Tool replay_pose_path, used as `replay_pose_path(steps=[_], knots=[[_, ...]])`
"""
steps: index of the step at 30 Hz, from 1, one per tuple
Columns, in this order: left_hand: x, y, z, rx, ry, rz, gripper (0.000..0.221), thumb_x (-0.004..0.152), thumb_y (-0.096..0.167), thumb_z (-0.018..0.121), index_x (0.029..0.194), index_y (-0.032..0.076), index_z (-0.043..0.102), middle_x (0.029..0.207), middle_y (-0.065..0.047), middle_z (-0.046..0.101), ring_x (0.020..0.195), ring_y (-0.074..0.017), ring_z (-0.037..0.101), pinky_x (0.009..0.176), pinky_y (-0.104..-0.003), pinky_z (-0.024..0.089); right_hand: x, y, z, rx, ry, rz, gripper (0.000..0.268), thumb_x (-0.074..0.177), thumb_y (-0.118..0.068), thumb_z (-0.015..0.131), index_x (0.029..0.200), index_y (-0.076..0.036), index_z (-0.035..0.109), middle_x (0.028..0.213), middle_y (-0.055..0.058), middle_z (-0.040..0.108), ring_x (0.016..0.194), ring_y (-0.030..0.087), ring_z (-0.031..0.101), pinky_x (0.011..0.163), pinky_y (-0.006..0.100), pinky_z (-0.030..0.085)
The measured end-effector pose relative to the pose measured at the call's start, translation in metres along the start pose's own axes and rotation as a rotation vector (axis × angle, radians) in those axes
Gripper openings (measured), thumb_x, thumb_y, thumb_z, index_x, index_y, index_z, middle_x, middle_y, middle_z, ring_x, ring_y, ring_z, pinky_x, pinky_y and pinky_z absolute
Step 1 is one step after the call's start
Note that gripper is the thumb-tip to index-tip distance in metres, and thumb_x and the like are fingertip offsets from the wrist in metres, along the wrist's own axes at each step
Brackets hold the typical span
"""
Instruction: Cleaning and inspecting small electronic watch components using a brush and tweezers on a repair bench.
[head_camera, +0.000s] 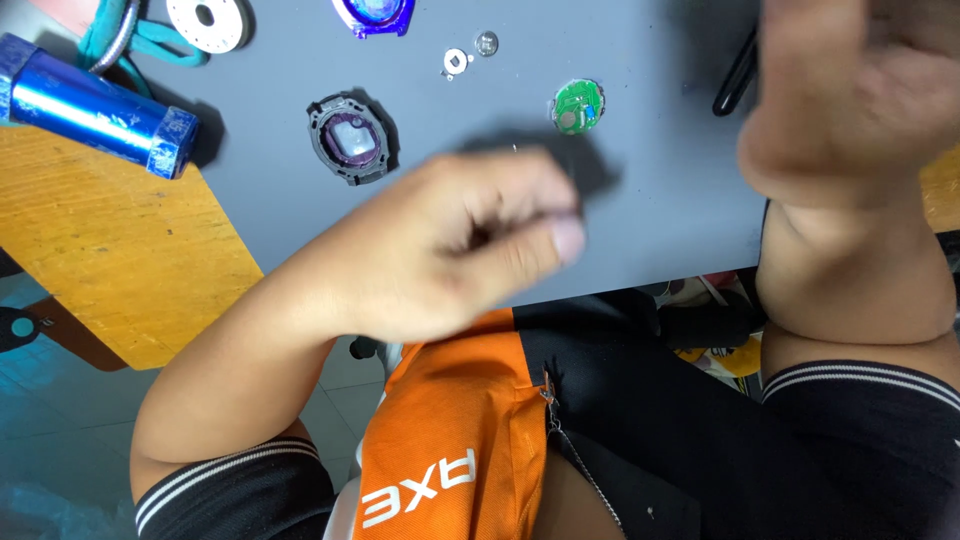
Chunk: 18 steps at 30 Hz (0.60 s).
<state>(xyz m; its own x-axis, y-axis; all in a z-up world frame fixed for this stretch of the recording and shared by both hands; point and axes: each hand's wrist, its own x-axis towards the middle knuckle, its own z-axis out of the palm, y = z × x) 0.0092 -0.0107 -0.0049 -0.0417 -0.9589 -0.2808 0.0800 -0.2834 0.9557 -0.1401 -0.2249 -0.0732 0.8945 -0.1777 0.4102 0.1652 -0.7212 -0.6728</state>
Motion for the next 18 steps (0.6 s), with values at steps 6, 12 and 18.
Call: replay_pose_path(steps=[6,12,18], knots=[[-0.001,-0.005,-0.003,-0.794,0.513,-0.060,0.025,0.083,0.018,0.038,0.104,0.004,0.039,0.074,-0.011,0.050,0.053,-0.0141,0.054,0.040,-0.021,0.048,0.024,-0.035,0.014,0.411,0.024,-0.108,0.038,0.087,-0.006,0.019,0.071,0.026,0.032,0.076,0.042,0.038,0.069,0.051,0.040,0.058,0.053,0.039],[-0.003,-0.001,-0.003,-0.627,0.496,-0.009,0.025,0.080,0.021,0.044,0.094,0.001,0.049,0.076,-0.007,0.051,0.058,-0.0113,0.056,0.044,-0.018,0.050,0.021,-0.039,0.020,0.582,0.094,-0.018,0.026,0.085,-0.023,0.025,0.084,0.001,0.034,0.070,0.020,0.036,0.065,0.033,0.042,0.060,0.041,0.040],[-0.003,-0.001,-0.004,-0.501,0.458,0.040,0.017,0.078,0.018,0.047,0.074,0.002,0.051,0.062,-0.005,0.053,0.049,-0.0092,0.053,0.042,-0.018,0.050,0.025,-0.039,0.019,0.569,0.011,-0.052,0.026,0.085,-0.023,0.025,0.085,0.001,0.034,0.070,0.019,0.038,0.065,0.032,0.043,0.061,0.039,0.039]])
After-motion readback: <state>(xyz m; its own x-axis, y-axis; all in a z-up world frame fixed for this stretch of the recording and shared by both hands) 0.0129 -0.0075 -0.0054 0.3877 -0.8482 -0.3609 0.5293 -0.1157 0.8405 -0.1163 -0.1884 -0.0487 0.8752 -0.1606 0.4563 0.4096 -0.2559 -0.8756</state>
